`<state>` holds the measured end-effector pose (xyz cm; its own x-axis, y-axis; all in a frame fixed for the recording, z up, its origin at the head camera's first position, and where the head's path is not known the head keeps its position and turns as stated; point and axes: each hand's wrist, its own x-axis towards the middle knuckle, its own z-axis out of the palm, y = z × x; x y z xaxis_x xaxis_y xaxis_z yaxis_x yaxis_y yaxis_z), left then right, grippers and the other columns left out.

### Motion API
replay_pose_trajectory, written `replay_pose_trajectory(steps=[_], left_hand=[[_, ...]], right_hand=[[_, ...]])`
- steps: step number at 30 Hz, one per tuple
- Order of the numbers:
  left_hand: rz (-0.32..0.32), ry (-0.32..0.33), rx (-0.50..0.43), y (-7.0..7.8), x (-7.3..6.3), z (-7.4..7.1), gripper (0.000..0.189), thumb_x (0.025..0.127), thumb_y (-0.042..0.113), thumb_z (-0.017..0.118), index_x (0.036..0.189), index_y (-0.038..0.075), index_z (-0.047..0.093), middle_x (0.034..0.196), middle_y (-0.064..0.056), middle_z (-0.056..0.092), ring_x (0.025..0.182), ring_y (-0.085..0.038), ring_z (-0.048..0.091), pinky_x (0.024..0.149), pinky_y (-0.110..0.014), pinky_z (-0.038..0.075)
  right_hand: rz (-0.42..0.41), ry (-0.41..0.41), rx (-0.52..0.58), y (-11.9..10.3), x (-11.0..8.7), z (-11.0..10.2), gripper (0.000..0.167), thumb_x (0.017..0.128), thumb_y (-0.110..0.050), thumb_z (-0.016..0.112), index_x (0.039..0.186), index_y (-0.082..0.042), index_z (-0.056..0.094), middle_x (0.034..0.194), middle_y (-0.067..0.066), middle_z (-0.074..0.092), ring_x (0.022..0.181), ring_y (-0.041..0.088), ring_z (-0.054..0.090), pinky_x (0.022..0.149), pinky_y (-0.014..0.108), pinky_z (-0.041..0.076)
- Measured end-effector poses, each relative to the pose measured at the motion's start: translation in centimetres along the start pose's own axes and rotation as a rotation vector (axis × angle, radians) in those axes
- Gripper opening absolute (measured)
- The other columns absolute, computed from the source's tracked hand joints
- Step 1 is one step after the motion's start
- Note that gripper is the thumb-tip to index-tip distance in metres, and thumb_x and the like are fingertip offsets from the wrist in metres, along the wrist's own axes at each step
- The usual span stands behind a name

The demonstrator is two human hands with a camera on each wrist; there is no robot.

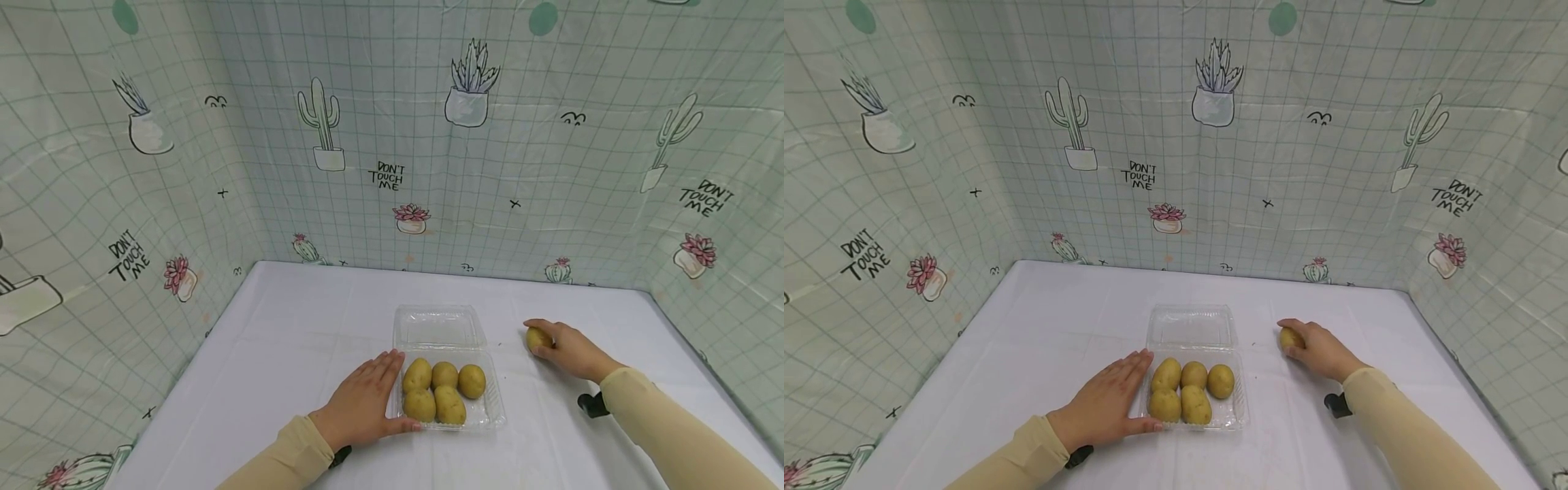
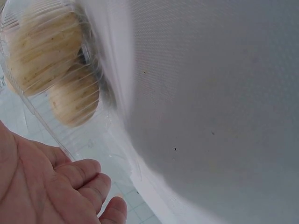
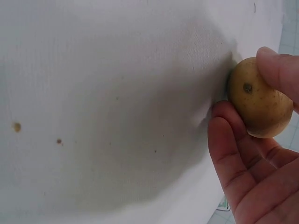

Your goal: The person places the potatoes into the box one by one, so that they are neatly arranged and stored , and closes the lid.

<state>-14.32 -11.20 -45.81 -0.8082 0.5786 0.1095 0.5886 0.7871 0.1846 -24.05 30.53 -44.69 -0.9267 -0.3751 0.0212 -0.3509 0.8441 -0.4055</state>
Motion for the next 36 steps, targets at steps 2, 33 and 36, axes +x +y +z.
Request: replay_pose_trajectory(steps=[2, 33, 36], left_hand=[[0.003, 0.0, 0.001, 0.0, 0.0, 0.0, 0.109, 0.086, 0.081, 0.043, 0.155, -0.001, 0.028, 0.158, -0.016, 0.032, 0.145, -0.03, 0.029, 0.117, -0.041, 0.026], [-0.011, -0.017, -0.011, 0.2, 0.0, -0.3, 0.109, 0.086, 0.082, 0.043, 0.156, -0.001, 0.027, 0.159, -0.016, 0.031, 0.146, -0.03, 0.028, 0.117, -0.042, 0.025], [-0.01, -0.015, -0.007, 0.2, 0.0, -0.3, 0.11, 0.086, 0.082, 0.042, 0.156, -0.002, 0.026, 0.159, -0.017, 0.031, 0.146, -0.031, 0.028, 0.118, -0.042, 0.025]], right_hand=[[-0.001, -0.004, 0.005, -0.2, -0.1, 0.0, 0.053, 0.096, -0.019, 0.068, 0.144, -0.007, 0.05, 0.119, 0.023, 0.062, 0.109, 0.039, 0.057, 0.09, 0.059, 0.046], [-0.236, 0.008, 0.221, -8.3, -1.9, -0.6, 0.049, 0.092, -0.019, 0.075, 0.137, -0.021, 0.056, 0.118, -0.001, 0.061, 0.081, 0.011, 0.06, 0.07, 0.028, 0.053], [-0.27, -0.003, 0.214, -9.0, -2.0, -0.4, 0.05, 0.092, -0.016, 0.075, 0.138, -0.019, 0.056, 0.119, -0.002, 0.061, 0.084, 0.012, 0.06, 0.073, 0.028, 0.054]])
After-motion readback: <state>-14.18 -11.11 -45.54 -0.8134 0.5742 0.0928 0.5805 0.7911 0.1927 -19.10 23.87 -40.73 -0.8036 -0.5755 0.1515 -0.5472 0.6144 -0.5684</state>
